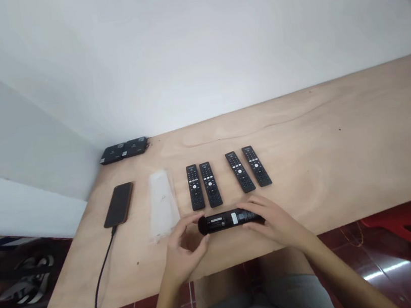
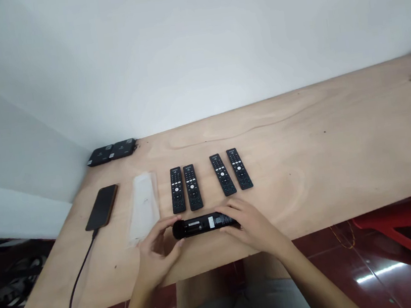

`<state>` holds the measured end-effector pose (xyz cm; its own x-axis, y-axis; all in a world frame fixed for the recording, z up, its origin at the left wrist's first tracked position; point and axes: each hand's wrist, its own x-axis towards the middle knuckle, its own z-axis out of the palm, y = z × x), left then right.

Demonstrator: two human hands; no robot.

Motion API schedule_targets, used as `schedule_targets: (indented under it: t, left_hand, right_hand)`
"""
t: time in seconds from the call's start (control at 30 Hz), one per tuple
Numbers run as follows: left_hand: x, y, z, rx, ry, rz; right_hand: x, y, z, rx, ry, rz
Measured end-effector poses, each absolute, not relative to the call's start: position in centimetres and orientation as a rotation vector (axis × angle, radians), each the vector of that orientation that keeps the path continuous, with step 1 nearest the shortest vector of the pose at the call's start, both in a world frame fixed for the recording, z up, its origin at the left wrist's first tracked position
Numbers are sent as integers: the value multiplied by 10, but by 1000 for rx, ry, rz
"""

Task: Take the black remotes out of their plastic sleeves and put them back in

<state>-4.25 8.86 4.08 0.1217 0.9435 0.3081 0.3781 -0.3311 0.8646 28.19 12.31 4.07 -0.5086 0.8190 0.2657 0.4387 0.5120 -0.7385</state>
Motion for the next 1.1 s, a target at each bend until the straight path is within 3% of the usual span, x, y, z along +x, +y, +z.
schedule_targets:
  t: [0.57,1.1]
  left_hand:
    - [-24,93,39,2068,1180,1030]
    - [-6,89,37,2159,1143,1105]
  right_hand:
    - [278,123,41,-912,-2238,742]
    - [281,124,43,-893,-2248,748]
